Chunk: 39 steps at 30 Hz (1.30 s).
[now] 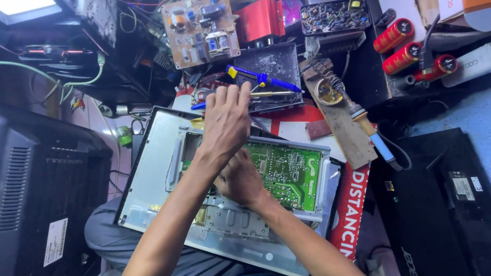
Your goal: The person is disassembling a monitor by removing screws from the internal circuit board using a screwdriver.
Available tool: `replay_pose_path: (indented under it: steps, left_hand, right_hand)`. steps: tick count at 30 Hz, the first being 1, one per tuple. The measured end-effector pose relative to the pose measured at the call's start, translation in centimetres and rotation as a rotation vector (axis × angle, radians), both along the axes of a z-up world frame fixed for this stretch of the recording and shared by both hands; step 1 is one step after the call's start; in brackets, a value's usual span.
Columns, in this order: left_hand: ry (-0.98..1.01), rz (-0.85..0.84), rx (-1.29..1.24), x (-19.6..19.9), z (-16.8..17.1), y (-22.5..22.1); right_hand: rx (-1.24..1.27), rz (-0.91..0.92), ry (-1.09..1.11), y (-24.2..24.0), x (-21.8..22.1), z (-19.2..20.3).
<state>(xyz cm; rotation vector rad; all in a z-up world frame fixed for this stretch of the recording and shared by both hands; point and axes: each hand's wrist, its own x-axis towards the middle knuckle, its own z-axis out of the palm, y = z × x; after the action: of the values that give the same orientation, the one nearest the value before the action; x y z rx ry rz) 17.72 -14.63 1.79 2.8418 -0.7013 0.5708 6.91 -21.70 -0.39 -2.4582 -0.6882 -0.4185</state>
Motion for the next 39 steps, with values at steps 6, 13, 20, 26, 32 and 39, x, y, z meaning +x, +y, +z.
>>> replay_pose_path:
  steps: [6, 13, 20, 26, 32, 39]
  left_hand:
    - [-0.106, -0.074, 0.057, 5.5, -1.6, -3.5]
    - [-0.275, -0.202, 0.115, 11.6, -3.6, -7.8]
    - [-0.261, -0.241, 0.211, 15.1, -6.2, -9.5]
    - [-0.099, -0.193, 0.333, 15.1, -7.6, -9.0]
    - [-0.125, -0.261, 0.225, 13.8, -6.6, -7.8]
    - [-0.239, -0.329, 0.054, 10.4, -1.8, -5.4]
  right_hand:
    - [-0.003, -0.012, -0.009, -0.1, 0.4, 1.3]
    - [0.016, 0.000, 0.024, -0.5, 0.5, -1.8]
    - [0.038, 0.011, 0.048, -0.8, 0.6, -1.8]
    - [0.028, 0.013, 0.070, -0.9, 0.9, -0.9]
    - [0.045, 0.002, 0.069, -0.7, 0.6, 0.1]
    - [0.099, -0.041, -0.010, -0.2, 0.4, -0.5]
